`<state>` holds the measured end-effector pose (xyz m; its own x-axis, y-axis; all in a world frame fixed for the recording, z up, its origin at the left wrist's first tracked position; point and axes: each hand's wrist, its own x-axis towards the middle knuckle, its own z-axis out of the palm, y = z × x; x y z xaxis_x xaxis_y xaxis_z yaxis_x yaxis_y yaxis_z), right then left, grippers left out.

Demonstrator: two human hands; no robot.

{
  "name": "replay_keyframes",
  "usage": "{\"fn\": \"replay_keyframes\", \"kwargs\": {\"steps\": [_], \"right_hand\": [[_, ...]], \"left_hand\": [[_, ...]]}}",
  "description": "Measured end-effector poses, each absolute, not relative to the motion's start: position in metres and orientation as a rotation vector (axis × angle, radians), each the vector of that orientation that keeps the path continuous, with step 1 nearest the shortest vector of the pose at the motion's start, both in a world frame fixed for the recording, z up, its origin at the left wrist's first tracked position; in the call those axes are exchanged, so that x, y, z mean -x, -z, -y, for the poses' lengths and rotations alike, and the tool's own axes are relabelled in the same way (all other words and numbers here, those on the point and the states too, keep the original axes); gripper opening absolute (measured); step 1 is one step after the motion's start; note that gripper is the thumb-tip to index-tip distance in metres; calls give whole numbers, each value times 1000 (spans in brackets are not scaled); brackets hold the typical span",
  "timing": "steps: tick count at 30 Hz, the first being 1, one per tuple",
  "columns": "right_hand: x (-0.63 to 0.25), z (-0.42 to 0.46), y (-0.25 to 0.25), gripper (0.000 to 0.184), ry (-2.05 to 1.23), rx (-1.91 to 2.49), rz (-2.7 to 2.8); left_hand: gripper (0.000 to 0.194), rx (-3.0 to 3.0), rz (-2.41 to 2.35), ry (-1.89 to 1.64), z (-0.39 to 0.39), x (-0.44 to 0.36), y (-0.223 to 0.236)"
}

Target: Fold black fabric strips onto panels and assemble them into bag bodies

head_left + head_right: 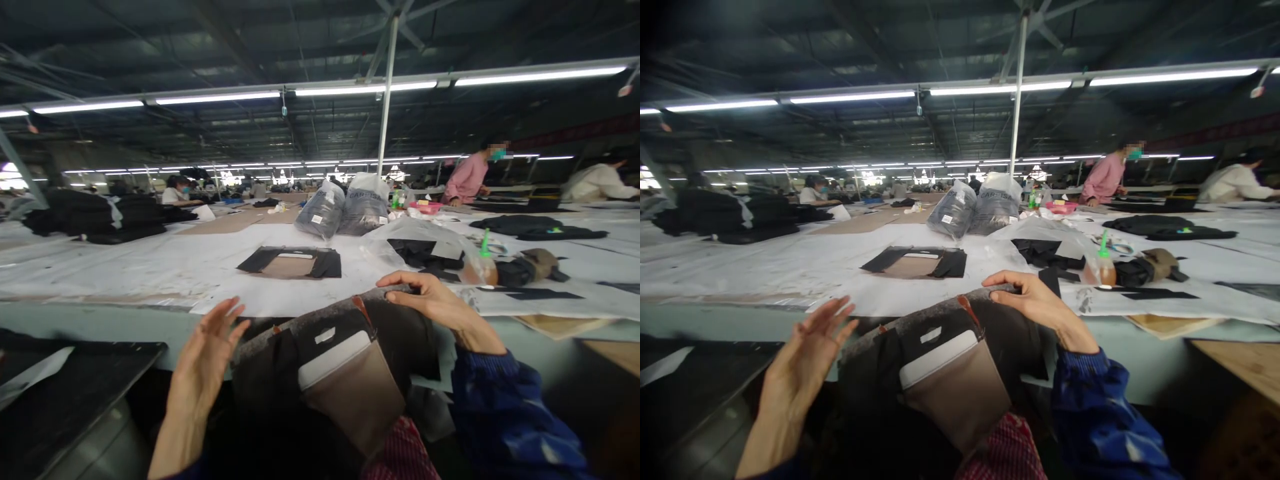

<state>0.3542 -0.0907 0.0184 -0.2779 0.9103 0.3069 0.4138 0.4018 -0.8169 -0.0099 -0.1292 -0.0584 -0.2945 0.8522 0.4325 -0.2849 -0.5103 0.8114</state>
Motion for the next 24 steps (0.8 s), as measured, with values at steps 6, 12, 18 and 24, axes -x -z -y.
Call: {"fn": "replay_keyframes", "kwargs": {"steps": [6,12,18,24], "right_hand": [[-343,100,-25,25,-957,916,2018],[-352,98,1,31,-1144,767,1885],[-410,64,31,37,-939,963,1595],[-488,50,17,40,208,1720,1858]], "left_hand": [[47,-1834,-1405,-1472,123,-41,33],[34,-2079,-1104,-1237,113,-119,38],[34,-1787,-1151,-1218,132,-112,38],[39,-1559,-1205,-1227,129,-98,44]]}}
